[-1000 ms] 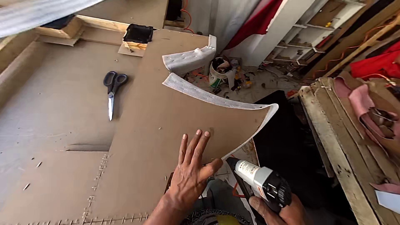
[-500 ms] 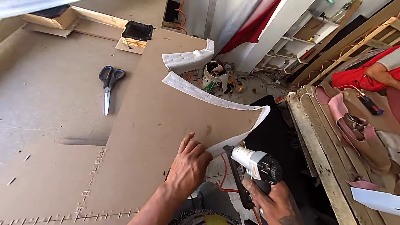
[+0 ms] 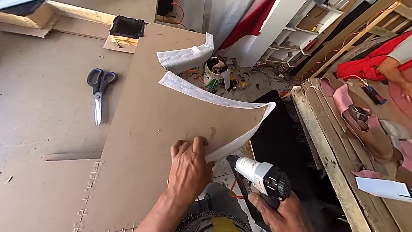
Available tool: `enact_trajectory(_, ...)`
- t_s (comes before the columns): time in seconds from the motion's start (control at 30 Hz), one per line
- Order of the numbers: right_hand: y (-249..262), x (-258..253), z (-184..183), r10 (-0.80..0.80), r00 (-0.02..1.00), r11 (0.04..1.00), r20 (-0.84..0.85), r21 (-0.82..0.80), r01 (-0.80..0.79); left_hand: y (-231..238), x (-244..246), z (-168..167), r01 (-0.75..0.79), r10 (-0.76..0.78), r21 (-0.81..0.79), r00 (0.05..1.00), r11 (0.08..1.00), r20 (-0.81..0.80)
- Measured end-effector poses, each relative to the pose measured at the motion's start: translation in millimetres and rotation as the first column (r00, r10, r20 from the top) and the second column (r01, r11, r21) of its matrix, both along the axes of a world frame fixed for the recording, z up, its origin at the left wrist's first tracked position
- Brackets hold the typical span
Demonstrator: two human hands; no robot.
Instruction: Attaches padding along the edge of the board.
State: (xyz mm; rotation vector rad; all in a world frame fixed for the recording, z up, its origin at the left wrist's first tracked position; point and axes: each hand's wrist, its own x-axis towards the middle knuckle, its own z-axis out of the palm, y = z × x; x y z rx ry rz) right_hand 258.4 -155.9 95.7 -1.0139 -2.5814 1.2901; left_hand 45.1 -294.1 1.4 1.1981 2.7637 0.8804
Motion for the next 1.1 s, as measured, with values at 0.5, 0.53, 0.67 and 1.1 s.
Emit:
enact_trajectory(0.5,19.5,-33.8,14.4,0.151,0.970,0.969,0.191,0.163,-0.183,-7.1,-10.0,-11.3,-0.167,0.168,-0.025,0.985,0.986,0.036)
enact_trajectory(0.53,20.5,-34.7,16.8,0.165,0.966,0.967,0.201,0.159,-0.198,-6.8,-9.6,-11.3,-0.167,0.168,-0.024,0.985,0.986,0.040)
enact_trajectory(0.67,14.2,-50.8,5.5,0.208,0.933,0.947,0.295,0.178,-0.267,-6.3,-10.4,-10.7,-0.148,0.148,0.005,0.989,0.989,0.025)
enact_trajectory(1.1,91.4,47.0,7.3,-0.122,0.953,0.986,0.278,0.147,0.084,132.8,-25.1,43.6,0.371,-0.348,-0.097,0.916,0.923,0.200)
